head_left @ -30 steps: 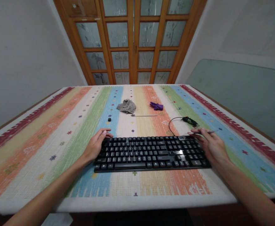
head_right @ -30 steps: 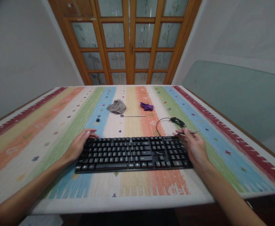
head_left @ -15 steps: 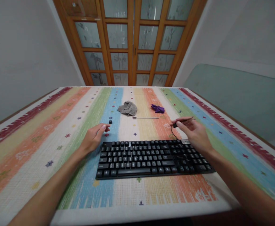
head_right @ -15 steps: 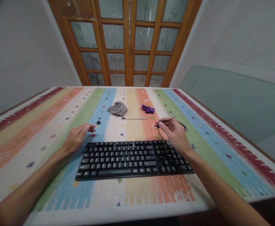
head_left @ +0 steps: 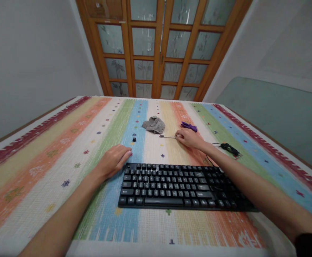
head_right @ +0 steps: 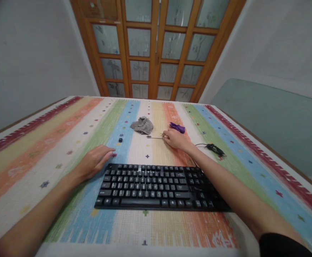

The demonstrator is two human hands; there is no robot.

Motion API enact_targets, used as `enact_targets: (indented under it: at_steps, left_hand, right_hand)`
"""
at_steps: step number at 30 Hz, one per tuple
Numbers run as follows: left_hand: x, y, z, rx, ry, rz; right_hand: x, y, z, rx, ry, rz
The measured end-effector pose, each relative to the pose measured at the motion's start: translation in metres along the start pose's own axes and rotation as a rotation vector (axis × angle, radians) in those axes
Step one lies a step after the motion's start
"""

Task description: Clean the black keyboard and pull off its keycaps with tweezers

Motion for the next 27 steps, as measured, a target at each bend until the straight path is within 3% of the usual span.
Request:
enact_targets:
  at_steps: [11,18,23,27]
  left_hand:
    - [0.000,0.002,-0.002,0.043,0.001,0.012]
    - [0.001,0.000,-0.005,-0.036,-0.034,0.038]
    - [0.000,0.002,-0.008,-0.031,-0.032,0.033]
    - [0.000,0.006,-0.010,0.013,-0.011,0.011]
  right_hand:
    - [-0.021,-0.004,-0.047,0.149,-0.189,-0.024]
    - [-0.032,0.006,-0.048,0.171,-0.270,-0.067]
    - [-0.045,0.042,-0.016,0.113,-0.200,-0.121]
    - [-0.045,0.074,0.051,-0.216,0.047,-0.189]
Point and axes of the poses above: each hand's wrist, its own x-axis away from the middle knuckle, its own y-axis out of the back of the hand, z = x × y, the point moved 9 cm from there along -x, towards the middle knuckle, and after that the axes turned 12 degrees about -z, right-handed, at the moved point
